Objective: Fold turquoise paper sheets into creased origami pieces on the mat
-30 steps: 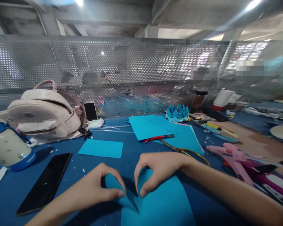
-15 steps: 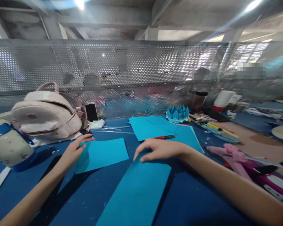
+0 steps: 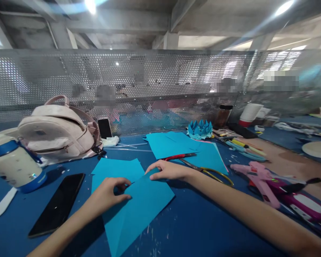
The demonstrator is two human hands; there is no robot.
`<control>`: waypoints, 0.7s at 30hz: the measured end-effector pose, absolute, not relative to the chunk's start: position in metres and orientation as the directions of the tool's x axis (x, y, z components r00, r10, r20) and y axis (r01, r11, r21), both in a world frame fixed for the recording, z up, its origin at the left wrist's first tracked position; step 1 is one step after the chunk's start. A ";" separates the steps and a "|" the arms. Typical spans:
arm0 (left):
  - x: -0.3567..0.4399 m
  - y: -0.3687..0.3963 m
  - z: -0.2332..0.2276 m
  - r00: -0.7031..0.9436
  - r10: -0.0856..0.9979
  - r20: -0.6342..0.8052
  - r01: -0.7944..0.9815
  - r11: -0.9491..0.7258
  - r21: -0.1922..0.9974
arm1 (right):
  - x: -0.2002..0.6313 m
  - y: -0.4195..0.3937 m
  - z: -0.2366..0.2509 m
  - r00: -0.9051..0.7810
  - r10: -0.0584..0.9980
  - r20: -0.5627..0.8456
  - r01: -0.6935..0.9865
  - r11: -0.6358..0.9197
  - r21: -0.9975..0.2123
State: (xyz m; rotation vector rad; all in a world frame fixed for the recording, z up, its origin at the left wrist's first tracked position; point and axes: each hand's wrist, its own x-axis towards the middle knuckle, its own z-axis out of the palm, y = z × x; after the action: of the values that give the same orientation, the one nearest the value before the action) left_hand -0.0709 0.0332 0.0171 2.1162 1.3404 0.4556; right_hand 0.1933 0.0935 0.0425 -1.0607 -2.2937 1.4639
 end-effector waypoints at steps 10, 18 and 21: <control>-0.068 0.032 0.010 0.466 0.881 -0.075 0.736 -0.339 0.586 | 0.228 0.058 0.041 -0.610 0.782 -0.129 0.585 0.334 -0.739; -0.065 0.029 0.002 0.476 0.875 -0.093 0.742 -0.342 0.577 | 0.261 0.002 0.035 -0.532 0.841 -0.094 0.552 0.261 -0.792; -0.062 0.029 0.005 0.487 0.869 -0.092 0.744 -0.357 0.565 | 0.267 -0.016 0.049 -0.480 0.876 -0.052 0.614 0.293 -0.733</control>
State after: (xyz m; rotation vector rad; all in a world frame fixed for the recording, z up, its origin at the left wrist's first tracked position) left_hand -0.0621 0.0293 0.0052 2.1902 1.3251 0.3013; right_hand 0.2669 -0.0156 0.0485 -1.3421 -2.2076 1.0049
